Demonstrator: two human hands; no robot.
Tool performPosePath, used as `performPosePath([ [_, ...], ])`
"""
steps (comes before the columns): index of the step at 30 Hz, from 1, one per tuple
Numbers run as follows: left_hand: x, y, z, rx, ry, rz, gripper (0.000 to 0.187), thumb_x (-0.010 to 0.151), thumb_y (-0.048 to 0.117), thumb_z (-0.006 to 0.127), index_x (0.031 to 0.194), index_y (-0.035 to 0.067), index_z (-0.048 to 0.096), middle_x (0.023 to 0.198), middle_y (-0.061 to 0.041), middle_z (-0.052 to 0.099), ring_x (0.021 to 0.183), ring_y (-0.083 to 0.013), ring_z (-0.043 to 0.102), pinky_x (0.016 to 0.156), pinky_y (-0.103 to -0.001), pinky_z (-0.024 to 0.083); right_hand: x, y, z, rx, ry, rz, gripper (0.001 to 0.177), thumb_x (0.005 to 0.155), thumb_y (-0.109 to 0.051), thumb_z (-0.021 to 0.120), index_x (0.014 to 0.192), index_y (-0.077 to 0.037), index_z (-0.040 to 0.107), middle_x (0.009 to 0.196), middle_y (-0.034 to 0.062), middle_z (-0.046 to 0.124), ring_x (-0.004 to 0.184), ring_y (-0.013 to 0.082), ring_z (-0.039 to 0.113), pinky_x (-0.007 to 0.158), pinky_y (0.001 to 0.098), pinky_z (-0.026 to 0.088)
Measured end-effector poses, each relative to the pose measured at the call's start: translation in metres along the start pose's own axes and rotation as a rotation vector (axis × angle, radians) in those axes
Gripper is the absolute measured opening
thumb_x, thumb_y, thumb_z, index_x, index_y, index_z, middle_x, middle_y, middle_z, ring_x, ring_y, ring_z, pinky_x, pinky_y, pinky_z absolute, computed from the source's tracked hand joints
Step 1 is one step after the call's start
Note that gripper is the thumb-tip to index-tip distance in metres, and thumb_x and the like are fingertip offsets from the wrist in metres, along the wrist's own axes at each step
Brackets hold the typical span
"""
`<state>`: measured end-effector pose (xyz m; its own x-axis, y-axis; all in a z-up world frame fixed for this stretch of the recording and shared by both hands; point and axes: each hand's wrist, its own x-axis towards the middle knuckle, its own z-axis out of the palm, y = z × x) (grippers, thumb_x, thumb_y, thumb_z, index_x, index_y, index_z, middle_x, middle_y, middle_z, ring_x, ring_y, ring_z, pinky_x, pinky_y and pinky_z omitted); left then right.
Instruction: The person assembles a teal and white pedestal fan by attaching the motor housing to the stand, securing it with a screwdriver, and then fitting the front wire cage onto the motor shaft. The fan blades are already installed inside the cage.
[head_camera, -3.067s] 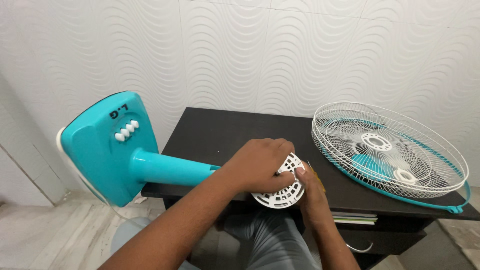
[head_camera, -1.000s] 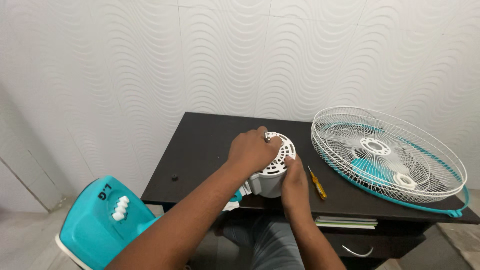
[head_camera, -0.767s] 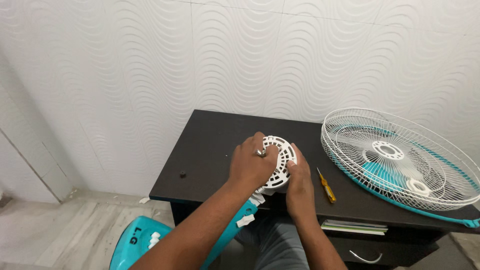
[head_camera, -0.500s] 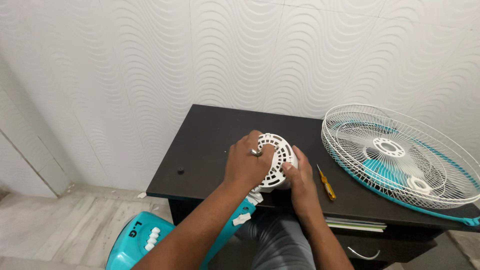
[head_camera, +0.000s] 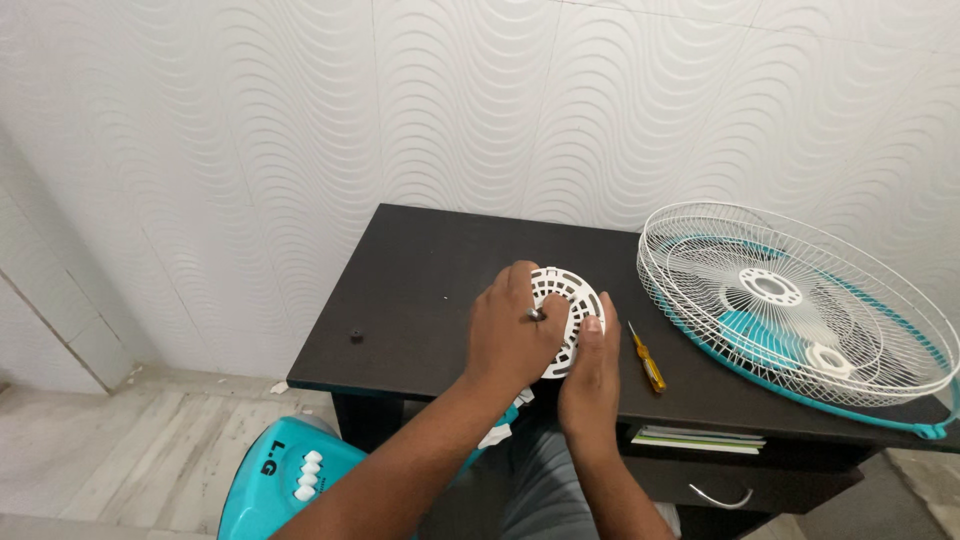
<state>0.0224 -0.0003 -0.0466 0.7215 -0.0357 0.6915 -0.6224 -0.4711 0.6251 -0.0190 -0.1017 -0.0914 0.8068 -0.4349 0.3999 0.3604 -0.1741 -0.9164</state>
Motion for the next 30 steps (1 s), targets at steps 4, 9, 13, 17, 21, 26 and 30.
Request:
performPosePath([
  [4, -0.001, 0.002, 0.002, 0.03, -0.033, -0.016, 0.028, 0.085, 0.025, 0.056, 0.097, -0.001, 0.06, 0.087, -0.02, 0.065, 0.075, -0.0365, 0.067, 0.069, -0.051, 0.054, -0.001, -0.002, 0.0, 0.029, -0.004, -0.021, 0.067, 0.105, -0.044, 0.026, 0.156, -0.001, 0.029, 0.142, 0.0189, 0.053, 0.128, 0.0239, 0.056, 0.107, 0.0338, 0.043],
  [9, -0.003, 0.003, 0.007, 0.037, 0.019, 0.073, 0.032, 0.084, 0.025, 0.058, 0.101, -0.002, 0.06, 0.09, -0.021, 0.065, 0.077, -0.038, 0.067, 0.069, -0.051, 0.054, 0.0, -0.006, -0.004, -0.048, 0.009, -0.088, 0.063, 0.108, -0.041, 0.026, 0.153, 0.002, 0.038, 0.133, 0.0199, 0.06, 0.119, 0.0235, 0.062, 0.103, 0.0342, 0.048],
  [13, -0.001, 0.002, 0.008, 0.038, 0.003, 0.05, 0.037, 0.082, 0.025, 0.06, 0.105, -0.004, 0.06, 0.092, -0.023, 0.066, 0.078, -0.0385, 0.068, 0.071, -0.051, 0.055, 0.0, -0.013, -0.006, -0.005, -0.025, -0.064, 0.059, 0.107, -0.036, 0.027, 0.152, 0.0, 0.039, 0.124, 0.0182, 0.066, 0.111, 0.021, 0.066, 0.096, 0.0331, 0.052],
  [17, 0.0, 0.002, 0.007, 0.043, 0.013, 0.055, 0.037, 0.081, 0.025, 0.061, 0.104, -0.004, 0.06, 0.091, -0.023, 0.066, 0.077, -0.0385, 0.068, 0.069, -0.051, 0.055, 0.0, -0.018, -0.006, -0.038, -0.01, -0.099, 0.056, 0.108, -0.034, 0.03, 0.15, -0.001, 0.045, 0.127, 0.0176, 0.064, 0.112, 0.0208, 0.065, 0.096, 0.033, 0.051],
  [21, 0.001, 0.001, 0.003, 0.02, -0.036, 0.016, 0.032, 0.081, 0.024, 0.061, 0.099, -0.003, 0.06, 0.086, -0.021, 0.066, 0.072, -0.0365, 0.069, 0.066, -0.049, 0.056, 0.001, -0.018, -0.006, -0.045, -0.038, -0.143, 0.052, 0.109, -0.033, 0.033, 0.147, -0.001, 0.047, 0.13, 0.0188, 0.063, 0.118, 0.0222, 0.063, 0.101, 0.0344, 0.049],
  [26, 0.004, -0.002, -0.002, -0.014, -0.03, 0.004, 0.028, 0.081, 0.024, 0.061, 0.094, -0.001, 0.061, 0.086, -0.021, 0.067, 0.073, -0.0379, 0.068, 0.067, -0.05, 0.055, 0.012, -0.015, -0.018, -0.097, -0.078, -0.018, 0.062, 0.098, -0.038, 0.046, 0.149, -0.003, 0.049, 0.142, 0.0209, 0.049, 0.128, 0.0266, 0.055, 0.108, 0.0374, 0.043],
  [30, 0.006, -0.004, -0.005, -0.098, -0.049, -0.008, 0.029, 0.082, 0.024, 0.061, 0.096, 0.0, 0.064, 0.094, -0.022, 0.072, 0.081, -0.039, 0.071, 0.074, -0.05, 0.056, 0.019, -0.005, -0.03, 0.054, -0.201, 0.082, 0.088, 0.085, -0.052, 0.058, 0.154, -0.003, 0.035, 0.148, 0.0232, 0.047, 0.136, 0.0317, 0.05, 0.112, 0.0404, 0.039],
])
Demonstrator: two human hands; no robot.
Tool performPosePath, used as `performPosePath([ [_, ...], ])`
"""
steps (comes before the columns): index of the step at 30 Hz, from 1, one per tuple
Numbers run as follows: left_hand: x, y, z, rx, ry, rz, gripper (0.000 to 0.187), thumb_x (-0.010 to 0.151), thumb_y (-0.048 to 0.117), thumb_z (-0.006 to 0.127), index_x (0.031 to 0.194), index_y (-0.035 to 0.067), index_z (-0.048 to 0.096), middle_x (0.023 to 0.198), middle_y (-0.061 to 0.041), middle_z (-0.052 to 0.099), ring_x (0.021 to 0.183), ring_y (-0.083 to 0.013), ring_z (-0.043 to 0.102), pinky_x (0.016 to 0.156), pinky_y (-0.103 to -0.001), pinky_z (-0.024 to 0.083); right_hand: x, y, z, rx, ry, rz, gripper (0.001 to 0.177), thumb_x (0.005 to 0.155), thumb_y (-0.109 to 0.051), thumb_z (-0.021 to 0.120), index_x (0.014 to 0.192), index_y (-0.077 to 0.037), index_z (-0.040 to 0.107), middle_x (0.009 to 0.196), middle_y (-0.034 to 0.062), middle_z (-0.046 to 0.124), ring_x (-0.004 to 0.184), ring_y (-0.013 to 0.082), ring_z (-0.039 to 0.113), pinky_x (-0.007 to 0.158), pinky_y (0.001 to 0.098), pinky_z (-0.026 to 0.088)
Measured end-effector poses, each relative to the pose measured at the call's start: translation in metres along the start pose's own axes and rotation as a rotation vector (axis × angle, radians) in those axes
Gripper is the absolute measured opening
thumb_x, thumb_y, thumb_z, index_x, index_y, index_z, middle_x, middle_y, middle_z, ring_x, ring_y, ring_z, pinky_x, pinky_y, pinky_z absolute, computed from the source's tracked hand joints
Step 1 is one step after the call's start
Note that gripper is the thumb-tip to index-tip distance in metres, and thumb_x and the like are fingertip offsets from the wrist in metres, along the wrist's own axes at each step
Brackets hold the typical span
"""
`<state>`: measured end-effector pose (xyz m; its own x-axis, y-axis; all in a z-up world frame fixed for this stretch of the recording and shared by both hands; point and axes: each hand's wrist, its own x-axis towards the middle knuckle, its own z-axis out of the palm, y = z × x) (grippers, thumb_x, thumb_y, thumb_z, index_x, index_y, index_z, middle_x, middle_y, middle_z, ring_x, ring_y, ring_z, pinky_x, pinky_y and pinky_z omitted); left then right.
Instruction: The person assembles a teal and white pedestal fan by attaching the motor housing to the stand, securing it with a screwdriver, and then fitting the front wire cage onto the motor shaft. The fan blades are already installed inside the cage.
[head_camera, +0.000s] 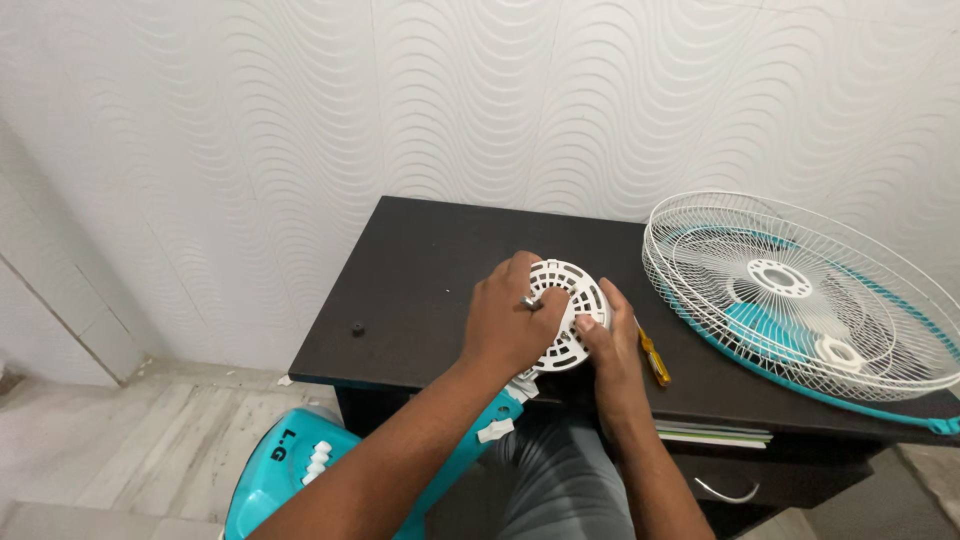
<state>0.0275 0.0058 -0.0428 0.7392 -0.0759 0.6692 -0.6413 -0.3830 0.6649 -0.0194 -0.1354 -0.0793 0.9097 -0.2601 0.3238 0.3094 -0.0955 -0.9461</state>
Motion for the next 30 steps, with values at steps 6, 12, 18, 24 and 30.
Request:
performPosePath([
  [6, 0.005, -0.005, -0.01, -0.072, -0.047, -0.112, 0.031, 0.083, 0.026, 0.059, 0.098, 0.001, 0.069, 0.092, -0.019, 0.076, 0.08, -0.0332, 0.074, 0.075, -0.045, 0.058, 0.005, 0.027, -0.025, -0.239, -0.117, -0.081, 0.105, 0.08, -0.07, 0.057, 0.158, -0.004, 0.033, 0.153, 0.0244, 0.041, 0.143, 0.0357, 0.041, 0.116, 0.0476, 0.032],
  [12, 0.012, -0.019, -0.021, -0.323, -0.19, -0.386, 0.033, 0.084, 0.027, 0.058, 0.103, 0.005, 0.073, 0.084, -0.009, 0.076, 0.071, -0.0165, 0.071, 0.066, -0.033, 0.056, 0.011, 0.051, -0.042, 0.262, -0.045, 0.222, 0.104, 0.071, -0.051, 0.079, 0.154, -0.005, 0.036, 0.151, 0.0251, 0.048, 0.139, 0.0362, 0.049, 0.111, 0.0456, 0.041],
  [18, 0.015, -0.03, -0.022, -0.709, -0.304, -0.38, 0.031, 0.091, 0.022, 0.054, 0.103, 0.0, 0.072, 0.082, -0.007, 0.071, 0.068, -0.0118, 0.063, 0.063, -0.029, 0.051, -0.002, 0.051, -0.039, 0.649, -0.105, 0.249, 0.107, 0.071, -0.04, 0.082, 0.153, 0.006, 0.031, 0.138, 0.0354, 0.048, 0.134, 0.0444, 0.052, 0.109, 0.0526, 0.046],
  [24, -0.002, -0.007, -0.03, -0.736, -0.175, -0.319, 0.043, 0.094, 0.026, 0.061, 0.127, -0.001, 0.063, 0.107, -0.011, 0.071, 0.096, -0.0117, 0.065, 0.083, -0.027, 0.054, -0.011, 0.019, -0.037, 0.508, -0.106, 0.196, 0.109, 0.066, -0.039, 0.075, 0.156, 0.0, 0.027, 0.139, 0.0337, 0.045, 0.133, 0.0452, 0.051, 0.105, 0.0572, 0.046],
  [30, -0.024, 0.013, -0.055, -0.817, 0.083, -0.146, 0.095, 0.081, 0.038, 0.067, 0.153, 0.003, 0.017, 0.141, -0.018, 0.046, 0.121, -0.0235, 0.06, 0.095, -0.044, 0.06, -0.021, -0.012, -0.027, 0.31, -0.019, 0.189, 0.115, 0.062, -0.046, 0.074, 0.157, -0.001, 0.026, 0.139, 0.0328, 0.047, 0.135, 0.0466, 0.051, 0.107, 0.0611, 0.042],
])
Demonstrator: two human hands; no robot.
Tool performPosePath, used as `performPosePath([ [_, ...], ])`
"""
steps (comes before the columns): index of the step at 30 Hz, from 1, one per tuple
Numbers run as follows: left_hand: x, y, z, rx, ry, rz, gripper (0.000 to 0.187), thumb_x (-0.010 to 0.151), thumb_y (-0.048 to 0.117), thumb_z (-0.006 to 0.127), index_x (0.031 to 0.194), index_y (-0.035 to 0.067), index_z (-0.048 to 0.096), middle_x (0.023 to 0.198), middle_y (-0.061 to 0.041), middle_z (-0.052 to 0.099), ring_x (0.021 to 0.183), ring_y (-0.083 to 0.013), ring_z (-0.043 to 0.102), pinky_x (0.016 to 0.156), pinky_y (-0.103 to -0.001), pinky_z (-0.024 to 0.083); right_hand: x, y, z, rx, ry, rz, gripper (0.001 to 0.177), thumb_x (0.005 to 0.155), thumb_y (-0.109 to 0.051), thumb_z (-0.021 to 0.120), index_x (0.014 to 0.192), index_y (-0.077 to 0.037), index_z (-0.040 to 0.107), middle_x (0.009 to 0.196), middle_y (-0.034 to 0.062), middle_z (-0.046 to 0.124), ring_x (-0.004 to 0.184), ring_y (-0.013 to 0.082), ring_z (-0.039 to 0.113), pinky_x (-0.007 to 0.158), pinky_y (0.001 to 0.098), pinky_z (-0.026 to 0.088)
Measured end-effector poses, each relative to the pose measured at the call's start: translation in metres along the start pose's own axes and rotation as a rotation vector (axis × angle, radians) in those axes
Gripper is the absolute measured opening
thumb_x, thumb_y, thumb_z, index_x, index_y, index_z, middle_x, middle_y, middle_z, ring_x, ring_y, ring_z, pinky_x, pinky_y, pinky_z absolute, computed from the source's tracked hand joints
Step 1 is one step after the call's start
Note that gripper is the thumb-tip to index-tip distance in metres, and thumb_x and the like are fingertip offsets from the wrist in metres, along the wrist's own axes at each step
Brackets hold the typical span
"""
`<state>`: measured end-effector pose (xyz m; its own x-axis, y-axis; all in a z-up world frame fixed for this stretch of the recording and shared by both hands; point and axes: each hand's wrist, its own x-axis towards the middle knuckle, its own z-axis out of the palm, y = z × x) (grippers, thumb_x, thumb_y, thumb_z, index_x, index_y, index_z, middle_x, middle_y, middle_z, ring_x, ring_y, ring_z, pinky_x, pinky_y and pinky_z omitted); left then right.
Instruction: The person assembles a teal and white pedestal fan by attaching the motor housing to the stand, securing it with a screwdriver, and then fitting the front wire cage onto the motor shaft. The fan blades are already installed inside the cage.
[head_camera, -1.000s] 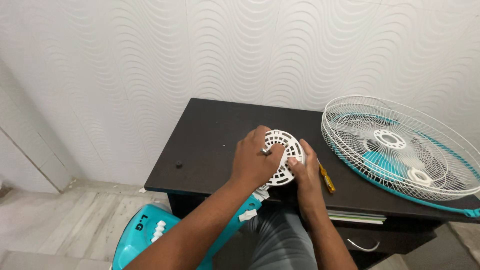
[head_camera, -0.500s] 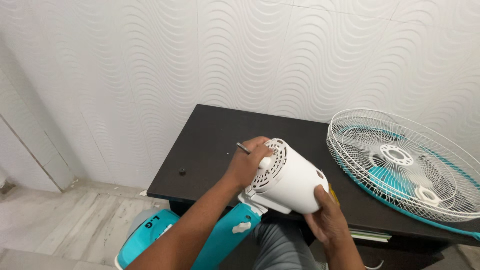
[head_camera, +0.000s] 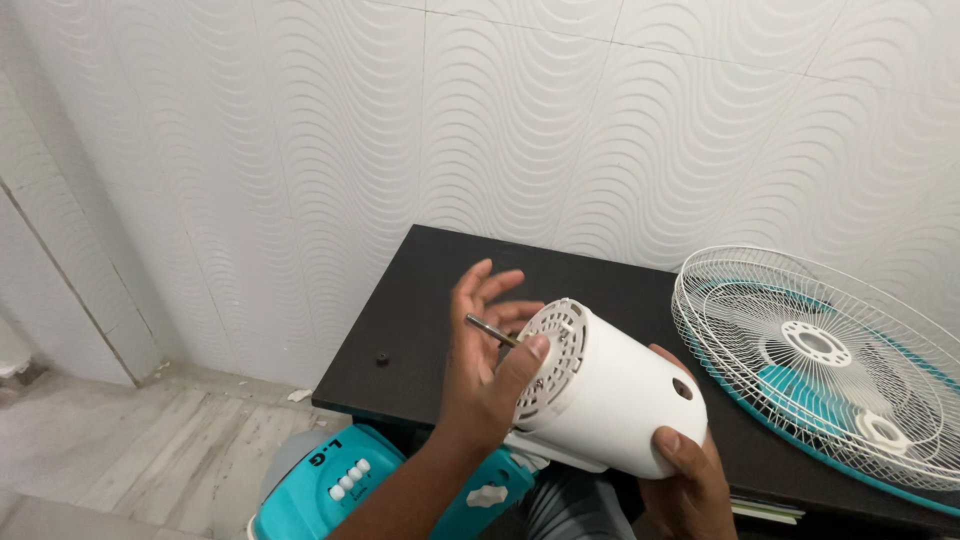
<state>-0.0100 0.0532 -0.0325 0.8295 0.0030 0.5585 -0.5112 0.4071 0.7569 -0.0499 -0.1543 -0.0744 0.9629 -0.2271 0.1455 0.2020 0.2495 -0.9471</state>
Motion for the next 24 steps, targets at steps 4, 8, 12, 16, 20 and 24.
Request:
performPosePath([
  [4, 0.002, 0.012, -0.017, 0.279, -0.066, 0.168, 0.093, 0.089, 0.046, 0.068, 0.159, -0.001, 0.029, 0.149, -0.026, 0.048, 0.134, -0.0327, 0.056, 0.112, -0.051, 0.047, -0.003, -0.006, 0.012, -0.07, 0.065, 0.006, 0.116, 0.059, -0.048, 0.073, 0.156, -0.003, 0.028, 0.136, 0.0322, 0.047, 0.134, 0.0473, 0.051, 0.106, 0.0625, 0.042],
  [8, 0.016, 0.018, -0.038, 0.194, -0.378, -0.074, 0.116, 0.079, 0.055, 0.078, 0.162, 0.003, 0.018, 0.157, -0.025, 0.043, 0.137, -0.0344, 0.052, 0.114, -0.05, 0.045, 0.001, -0.007, 0.017, -0.082, 0.058, -0.093, 0.113, 0.062, -0.046, 0.07, 0.155, 0.0, 0.027, 0.136, 0.0328, 0.047, 0.133, 0.047, 0.051, 0.106, 0.0604, 0.042],
  [12, 0.015, 0.016, -0.041, 0.329, -0.474, -0.141, 0.131, 0.061, 0.054, 0.084, 0.165, 0.005, 0.021, 0.159, -0.022, 0.038, 0.143, -0.0346, 0.044, 0.116, -0.049, 0.039, 0.002, -0.003, 0.018, -0.01, 0.069, -0.119, 0.107, 0.067, -0.04, 0.07, 0.155, 0.001, 0.026, 0.135, 0.0328, 0.047, 0.132, 0.0455, 0.051, 0.107, 0.059, 0.042],
  [16, 0.003, 0.013, -0.027, 0.202, -0.39, -0.135, 0.113, 0.061, 0.048, 0.084, 0.156, 0.003, 0.043, 0.153, -0.022, 0.048, 0.141, -0.0354, 0.054, 0.115, -0.049, 0.048, -0.001, 0.004, 0.02, 0.065, 0.109, -0.172, 0.103, 0.072, -0.041, 0.066, 0.156, 0.003, 0.026, 0.133, 0.0327, 0.047, 0.131, 0.0468, 0.052, 0.106, 0.06, 0.044],
  [20, -0.01, 0.014, -0.016, 0.192, -0.333, -0.108, 0.106, 0.062, 0.041, 0.082, 0.156, 0.009, 0.045, 0.157, -0.019, 0.046, 0.145, -0.0346, 0.051, 0.117, -0.047, 0.049, -0.006, 0.008, 0.026, 0.161, 0.106, -0.186, 0.098, 0.079, -0.044, 0.063, 0.156, 0.003, 0.024, 0.134, 0.0319, 0.046, 0.132, 0.0472, 0.052, 0.106, 0.0607, 0.044],
  [24, -0.013, 0.015, -0.017, 0.174, -0.344, -0.082, 0.106, 0.063, 0.04, 0.083, 0.157, 0.013, 0.043, 0.157, -0.019, 0.042, 0.148, -0.0347, 0.046, 0.118, -0.048, 0.046, -0.013, 0.003, 0.033, 0.176, 0.154, -0.138, 0.091, 0.08, -0.043, 0.053, 0.155, -0.001, 0.024, 0.133, 0.0298, 0.045, 0.13, 0.0447, 0.053, 0.105, 0.0616, 0.045],
])
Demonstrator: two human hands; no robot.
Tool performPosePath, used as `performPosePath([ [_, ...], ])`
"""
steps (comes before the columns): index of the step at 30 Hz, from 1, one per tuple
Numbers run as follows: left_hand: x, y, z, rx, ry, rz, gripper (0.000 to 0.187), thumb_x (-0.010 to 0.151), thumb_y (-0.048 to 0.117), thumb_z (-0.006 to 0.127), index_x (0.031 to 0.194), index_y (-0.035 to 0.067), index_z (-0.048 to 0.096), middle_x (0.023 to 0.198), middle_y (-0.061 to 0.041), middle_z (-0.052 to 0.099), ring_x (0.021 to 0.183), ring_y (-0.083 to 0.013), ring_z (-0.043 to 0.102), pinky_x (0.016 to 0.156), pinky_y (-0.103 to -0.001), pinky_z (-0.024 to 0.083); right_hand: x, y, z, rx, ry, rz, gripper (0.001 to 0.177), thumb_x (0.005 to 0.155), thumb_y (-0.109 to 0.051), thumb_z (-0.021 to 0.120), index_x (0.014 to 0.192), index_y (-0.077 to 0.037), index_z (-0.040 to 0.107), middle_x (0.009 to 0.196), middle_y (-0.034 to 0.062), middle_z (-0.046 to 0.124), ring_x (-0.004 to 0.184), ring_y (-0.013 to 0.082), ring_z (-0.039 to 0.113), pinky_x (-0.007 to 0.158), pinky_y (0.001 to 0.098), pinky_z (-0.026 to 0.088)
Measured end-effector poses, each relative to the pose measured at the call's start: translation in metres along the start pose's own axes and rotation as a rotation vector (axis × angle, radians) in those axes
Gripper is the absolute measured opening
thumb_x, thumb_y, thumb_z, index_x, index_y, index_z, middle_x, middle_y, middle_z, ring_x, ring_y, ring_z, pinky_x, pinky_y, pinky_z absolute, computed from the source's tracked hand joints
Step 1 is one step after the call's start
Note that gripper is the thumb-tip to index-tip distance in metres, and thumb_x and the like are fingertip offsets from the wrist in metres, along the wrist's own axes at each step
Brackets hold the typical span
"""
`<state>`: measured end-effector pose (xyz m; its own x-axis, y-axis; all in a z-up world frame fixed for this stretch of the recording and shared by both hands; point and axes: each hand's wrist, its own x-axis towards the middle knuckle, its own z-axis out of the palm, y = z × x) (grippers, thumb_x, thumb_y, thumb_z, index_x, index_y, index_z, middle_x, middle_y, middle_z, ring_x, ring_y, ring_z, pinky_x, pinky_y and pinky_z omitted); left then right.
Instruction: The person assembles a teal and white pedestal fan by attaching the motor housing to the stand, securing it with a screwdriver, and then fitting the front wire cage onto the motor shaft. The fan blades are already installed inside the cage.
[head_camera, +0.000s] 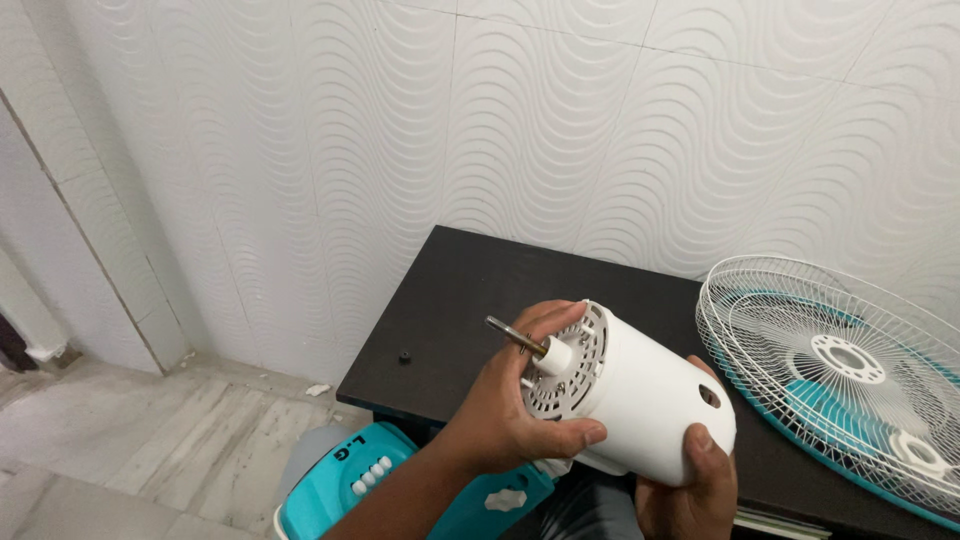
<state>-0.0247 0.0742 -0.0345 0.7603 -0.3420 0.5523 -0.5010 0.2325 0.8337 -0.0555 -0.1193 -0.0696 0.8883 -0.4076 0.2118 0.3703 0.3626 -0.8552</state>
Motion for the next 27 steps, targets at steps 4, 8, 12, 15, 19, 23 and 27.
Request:
performPosePath([
  [4, -0.001, -0.002, -0.001, 0.079, -0.004, 0.016, 0.106, 0.066, 0.039, 0.082, 0.16, 0.012, 0.039, 0.161, -0.019, 0.039, 0.152, -0.0368, 0.042, 0.121, -0.051, 0.041, -0.004, -0.009, 0.015, 0.085, -0.016, 0.002, 0.075, 0.09, -0.041, 0.043, 0.15, 0.004, 0.032, 0.135, 0.0281, 0.05, 0.132, 0.041, 0.054, 0.109, 0.0589, 0.045],
  [8, 0.001, 0.003, -0.006, 0.075, 0.0, -0.08, 0.104, 0.069, 0.04, 0.08, 0.159, 0.013, 0.035, 0.162, -0.018, 0.035, 0.152, -0.0382, 0.038, 0.121, -0.052, 0.039, -0.007, -0.02, 0.032, 0.067, 0.086, 0.095, 0.069, 0.093, -0.041, 0.036, 0.145, 0.004, 0.039, 0.131, 0.0281, 0.053, 0.128, 0.0409, 0.058, 0.105, 0.0591, 0.048],
  [12, 0.003, 0.011, -0.014, 0.059, -0.04, -0.177, 0.106, 0.069, 0.044, 0.077, 0.159, 0.013, 0.031, 0.164, -0.018, 0.03, 0.152, -0.0387, 0.034, 0.117, -0.053, 0.039, -0.014, -0.015, 0.04, 0.035, 0.112, 0.044, 0.068, 0.094, -0.042, 0.036, 0.146, 0.002, 0.037, 0.131, 0.027, 0.053, 0.127, 0.0372, 0.058, 0.104, 0.0557, 0.048],
  [15, 0.0, 0.014, -0.017, 0.051, -0.086, -0.197, 0.111, 0.069, 0.044, 0.077, 0.162, 0.013, 0.027, 0.165, -0.02, 0.029, 0.154, -0.0401, 0.03, 0.12, -0.055, 0.033, -0.018, -0.01, 0.034, -0.078, 0.12, -0.008, 0.069, 0.088, -0.04, 0.036, 0.149, -0.006, 0.033, 0.129, 0.0242, 0.053, 0.119, 0.0371, 0.06, 0.098, 0.0564, 0.051],
  [19, -0.003, 0.01, -0.015, 0.091, -0.097, -0.2, 0.119, 0.067, 0.057, 0.078, 0.162, 0.011, 0.022, 0.166, -0.02, 0.027, 0.154, -0.041, 0.03, 0.121, -0.054, 0.033, -0.011, -0.003, 0.018, -0.157, 0.042, -0.038, 0.073, 0.093, -0.045, 0.035, 0.149, 0.001, 0.034, 0.128, 0.0274, 0.054, 0.116, 0.0383, 0.061, 0.098, 0.0561, 0.051],
  [23, -0.003, 0.008, -0.017, 0.169, -0.112, -0.05, 0.127, 0.075, 0.074, 0.071, 0.166, 0.005, 0.017, 0.163, -0.027, 0.029, 0.152, -0.0435, 0.03, 0.115, -0.055, 0.033, -0.004, -0.002, 0.008, 0.025, -0.023, -0.081, 0.074, 0.092, -0.04, 0.043, 0.152, 0.002, 0.029, 0.135, 0.0264, 0.05, 0.128, 0.0345, 0.056, 0.106, 0.052, 0.045],
  [27, -0.01, 0.01, -0.011, -0.26, 0.092, -0.063, 0.117, 0.085, 0.084, 0.047, 0.161, 0.004, 0.009, 0.163, -0.023, 0.04, 0.153, -0.0341, 0.04, 0.121, -0.044, 0.038, -0.006, -0.005, 0.008, 0.015, -0.005, -0.067, 0.075, 0.092, -0.038, 0.044, 0.154, 0.001, 0.03, 0.135, 0.0263, 0.051, 0.128, 0.0363, 0.057, 0.107, 0.0512, 0.05],
])
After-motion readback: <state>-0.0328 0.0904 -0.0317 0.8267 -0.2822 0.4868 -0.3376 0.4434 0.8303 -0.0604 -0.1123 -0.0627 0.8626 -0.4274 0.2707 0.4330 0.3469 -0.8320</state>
